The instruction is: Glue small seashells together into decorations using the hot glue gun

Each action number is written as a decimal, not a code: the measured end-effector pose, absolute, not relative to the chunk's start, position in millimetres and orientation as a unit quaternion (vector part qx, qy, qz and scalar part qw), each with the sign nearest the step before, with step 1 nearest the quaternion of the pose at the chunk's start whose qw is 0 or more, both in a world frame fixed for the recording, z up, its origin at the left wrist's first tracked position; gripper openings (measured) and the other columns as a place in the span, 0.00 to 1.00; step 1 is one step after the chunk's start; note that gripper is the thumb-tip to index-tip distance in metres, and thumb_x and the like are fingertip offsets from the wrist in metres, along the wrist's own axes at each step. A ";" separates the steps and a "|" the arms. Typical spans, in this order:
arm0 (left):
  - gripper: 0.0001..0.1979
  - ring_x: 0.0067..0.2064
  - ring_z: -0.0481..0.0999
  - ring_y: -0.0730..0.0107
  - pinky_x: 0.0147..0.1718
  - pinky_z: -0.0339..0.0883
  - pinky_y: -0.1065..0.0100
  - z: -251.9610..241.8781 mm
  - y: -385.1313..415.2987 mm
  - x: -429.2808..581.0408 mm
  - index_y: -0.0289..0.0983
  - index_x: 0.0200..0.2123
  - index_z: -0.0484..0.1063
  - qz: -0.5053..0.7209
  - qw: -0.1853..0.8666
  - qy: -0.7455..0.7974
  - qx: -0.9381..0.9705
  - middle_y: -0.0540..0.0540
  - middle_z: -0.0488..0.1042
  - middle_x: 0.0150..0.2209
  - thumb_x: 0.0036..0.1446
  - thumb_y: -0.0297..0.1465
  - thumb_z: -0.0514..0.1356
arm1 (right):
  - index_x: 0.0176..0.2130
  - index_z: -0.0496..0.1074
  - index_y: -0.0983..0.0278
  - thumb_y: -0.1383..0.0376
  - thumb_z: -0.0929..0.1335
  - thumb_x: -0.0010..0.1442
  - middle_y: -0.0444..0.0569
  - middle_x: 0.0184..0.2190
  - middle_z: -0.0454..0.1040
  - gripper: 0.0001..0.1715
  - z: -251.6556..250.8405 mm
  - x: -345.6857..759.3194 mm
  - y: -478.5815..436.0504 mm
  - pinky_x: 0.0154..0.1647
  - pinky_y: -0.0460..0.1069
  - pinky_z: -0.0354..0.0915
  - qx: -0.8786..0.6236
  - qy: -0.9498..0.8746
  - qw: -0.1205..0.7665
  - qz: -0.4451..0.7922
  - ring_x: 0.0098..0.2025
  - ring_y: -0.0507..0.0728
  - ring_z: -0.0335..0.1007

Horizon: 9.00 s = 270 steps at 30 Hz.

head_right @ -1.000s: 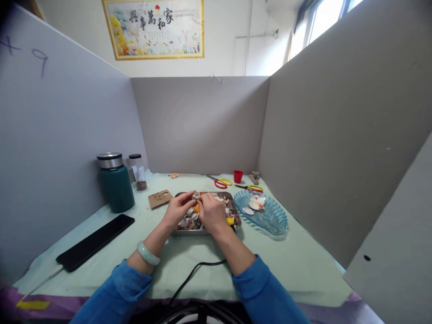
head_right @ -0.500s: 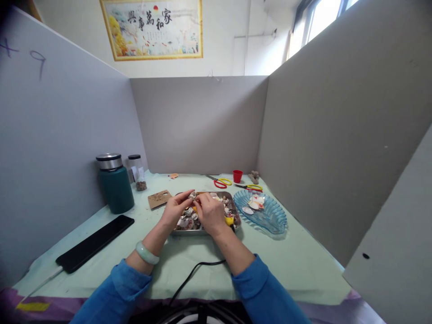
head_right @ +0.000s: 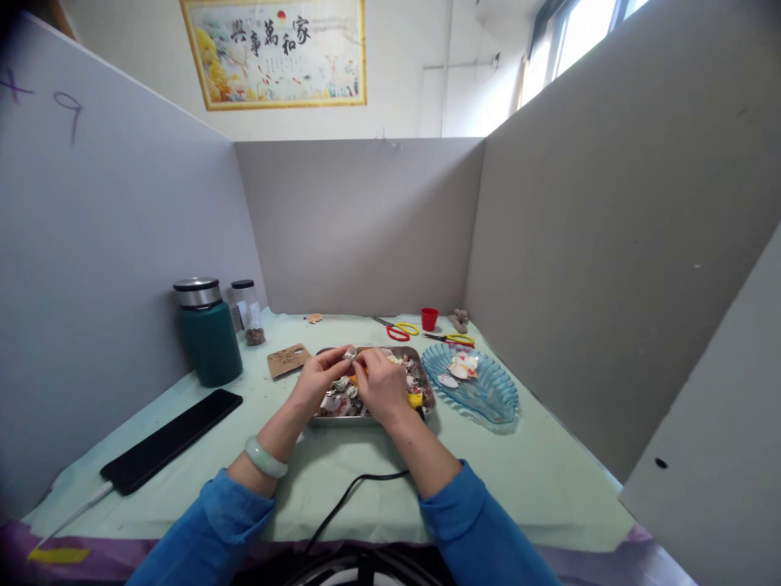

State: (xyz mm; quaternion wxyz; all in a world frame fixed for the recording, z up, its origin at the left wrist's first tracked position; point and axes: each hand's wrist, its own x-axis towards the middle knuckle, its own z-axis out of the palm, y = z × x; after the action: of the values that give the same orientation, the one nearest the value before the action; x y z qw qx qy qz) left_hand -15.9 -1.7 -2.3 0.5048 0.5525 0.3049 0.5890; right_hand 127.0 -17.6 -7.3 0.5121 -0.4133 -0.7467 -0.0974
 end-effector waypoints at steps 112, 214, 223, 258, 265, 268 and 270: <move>0.22 0.26 0.69 0.75 0.24 0.65 0.73 -1.3 -1.2 -17.1 0.32 0.37 0.75 0.579 0.438 0.378 0.574 0.46 0.74 0.31 0.50 0.46 0.61 | 0.32 0.71 0.63 0.66 0.62 0.60 0.48 0.33 0.73 0.09 2.0 136.7 -12.5 0.37 0.47 0.59 -0.443 -0.726 0.526 -0.005 0.35 0.54 0.68; 0.18 0.32 0.77 0.69 0.38 0.72 0.65 6.8 -5.3 -18.0 0.32 0.34 0.70 0.390 0.611 0.348 0.594 0.44 0.76 0.33 0.43 0.35 0.70 | 0.36 0.70 0.63 0.60 0.72 0.48 0.45 0.29 0.72 0.15 -5.5 160.6 -17.9 0.29 0.47 0.64 -0.363 -0.647 0.539 0.399 0.28 0.53 0.67; 0.19 0.31 0.73 0.71 0.35 0.66 0.69 -0.5 6.9 -20.2 0.37 0.45 0.75 0.375 0.254 0.512 0.730 0.45 0.77 0.35 0.49 0.22 0.56 | 0.40 0.69 0.64 0.59 0.70 0.48 0.42 0.22 0.69 0.18 -12.7 159.0 -11.0 0.17 0.44 0.57 -0.446 -0.570 0.563 0.399 0.19 0.50 0.62; 0.08 0.34 0.75 0.65 0.33 0.62 0.71 -9.9 19.0 -21.8 0.39 0.30 0.79 0.094 0.105 0.627 0.766 0.44 0.78 0.30 0.46 0.32 0.61 | 0.36 0.69 0.65 0.59 0.70 0.49 0.41 0.20 0.67 0.15 -10.3 160.2 -14.4 0.18 0.44 0.56 -0.454 -0.609 0.533 0.374 0.18 0.49 0.59; 0.06 0.36 0.74 0.64 0.34 0.62 0.69 -7.1 15.2 -27.1 0.37 0.28 0.77 0.218 0.110 0.590 0.769 0.45 0.77 0.31 0.48 0.30 0.60 | 0.36 0.70 0.63 0.58 0.70 0.48 0.41 0.19 0.67 0.15 -7.7 158.9 -17.7 0.18 0.45 0.56 -0.454 -0.599 0.536 0.384 0.17 0.50 0.59; 0.06 0.34 0.73 0.67 0.33 0.62 0.70 -5.2 12.4 -27.0 0.37 0.28 0.77 0.291 0.157 0.550 0.767 0.48 0.75 0.29 0.49 0.32 0.61 | 0.37 0.70 0.63 0.59 0.70 0.48 0.42 0.20 0.67 0.16 -10.1 160.0 -15.1 0.19 0.46 0.57 -0.457 -0.603 0.535 0.375 0.19 0.51 0.61; 0.06 0.34 0.72 0.68 0.34 0.62 0.71 -3.6 9.3 -24.8 0.37 0.28 0.76 0.323 0.167 0.508 0.780 0.48 0.75 0.30 0.49 0.33 0.61 | 0.37 0.71 0.64 0.59 0.70 0.48 0.43 0.22 0.69 0.15 -12.8 160.8 -12.3 0.22 0.46 0.59 -0.453 -0.618 0.537 0.354 0.21 0.51 0.63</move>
State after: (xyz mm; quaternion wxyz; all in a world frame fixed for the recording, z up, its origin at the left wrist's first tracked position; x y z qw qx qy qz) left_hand -24.8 9.3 -3.6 0.1674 0.7805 0.5081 0.3235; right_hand 160.8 -12.3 -12.8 0.5373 -0.4526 -0.6175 0.3538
